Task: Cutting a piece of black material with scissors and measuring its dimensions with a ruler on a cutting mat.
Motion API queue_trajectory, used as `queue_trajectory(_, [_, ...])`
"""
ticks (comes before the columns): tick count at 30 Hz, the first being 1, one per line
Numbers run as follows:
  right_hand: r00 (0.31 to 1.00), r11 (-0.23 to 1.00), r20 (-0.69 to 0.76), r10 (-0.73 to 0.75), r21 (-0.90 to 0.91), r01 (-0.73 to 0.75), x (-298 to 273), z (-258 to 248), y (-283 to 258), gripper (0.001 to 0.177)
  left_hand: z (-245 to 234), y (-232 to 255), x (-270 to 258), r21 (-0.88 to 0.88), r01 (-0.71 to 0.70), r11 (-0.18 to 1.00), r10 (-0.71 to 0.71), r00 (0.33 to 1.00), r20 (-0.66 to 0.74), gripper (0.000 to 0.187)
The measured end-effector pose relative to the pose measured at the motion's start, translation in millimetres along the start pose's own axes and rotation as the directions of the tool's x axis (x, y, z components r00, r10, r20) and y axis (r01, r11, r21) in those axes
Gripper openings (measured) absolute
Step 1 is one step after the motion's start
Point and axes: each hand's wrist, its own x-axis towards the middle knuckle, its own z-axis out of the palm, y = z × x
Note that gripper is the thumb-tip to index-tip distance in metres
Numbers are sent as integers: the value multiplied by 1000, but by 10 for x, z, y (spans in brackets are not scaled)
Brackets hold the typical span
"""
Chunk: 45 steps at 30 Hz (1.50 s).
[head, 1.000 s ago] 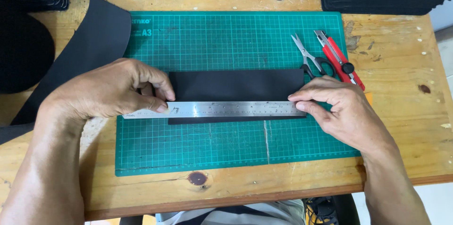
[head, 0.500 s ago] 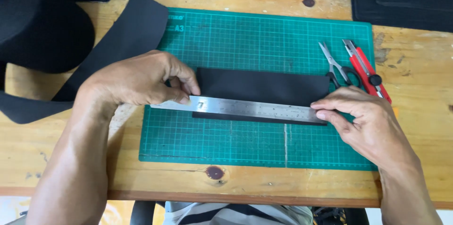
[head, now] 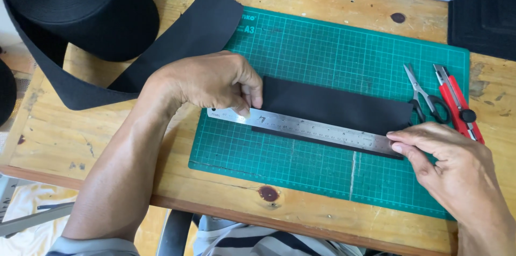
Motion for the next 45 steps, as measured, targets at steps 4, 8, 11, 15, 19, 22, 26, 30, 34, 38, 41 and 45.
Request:
queue_trajectory(4, [1000,1000,-1,-15,-4,15,-9,25,32,17,1,-17,-4,5,-36,999,35,999,31,22])
queue_trajectory(8, [1000,1000,19,-15,10,15,-13,18,15,18,16,-23,-1,-23,-39,999,40,999,34,23])
queue_trajectory(11, [1000,1000,14,-13,13,12,-21,29,3,18,18,0,-19,-12,-30,999,30,999,40,22])
queue_trajectory(15, [1000,999,2,-25,31,25,-10,16,-91,20,23,35,-38,-3,-7,1000,7,999,49,23])
queue_trajectory(19, [1000,999,0,-7,45,7,-34,13,-124,21,47,-36,14,14,-49,999,48,998,47,24])
queue_trajectory(22, [1000,1000,0,6,22,-6,-43,8,-166,20,50,-59,27,27,-57,998,56,997,49,25])
queue_trajectory(26, [1000,998,-22,-8,57,9,-59,19,-167,19,56,-74,36,28,-74,997,72,996,50,25])
queue_trajectory(30, [1000,1000,-16,-4,12,5,-57,19,-195,19,59,-97,41,23,-80,996,79,995,54,25])
queue_trajectory(34, [1000,999,-28,-1,54,3,-64,42,-165,19,62,-116,55,35,-96,995,94,994,59,26])
queue_trajectory(38, [999,999,-31,-14,44,16,-77,61,-91,21,45,-64,24,38,-61,997,59,996,68,25])
queue_trajectory(41, [999,999,-29,-20,27,21,-85,80,-54,21,53,-70,26,48,-57,997,53,996,73,28])
queue_trajectory(45, [998,998,-40,-47,42,48,-98,102,6,20,45,-40,7,40,-42,998,39,997,70,27])
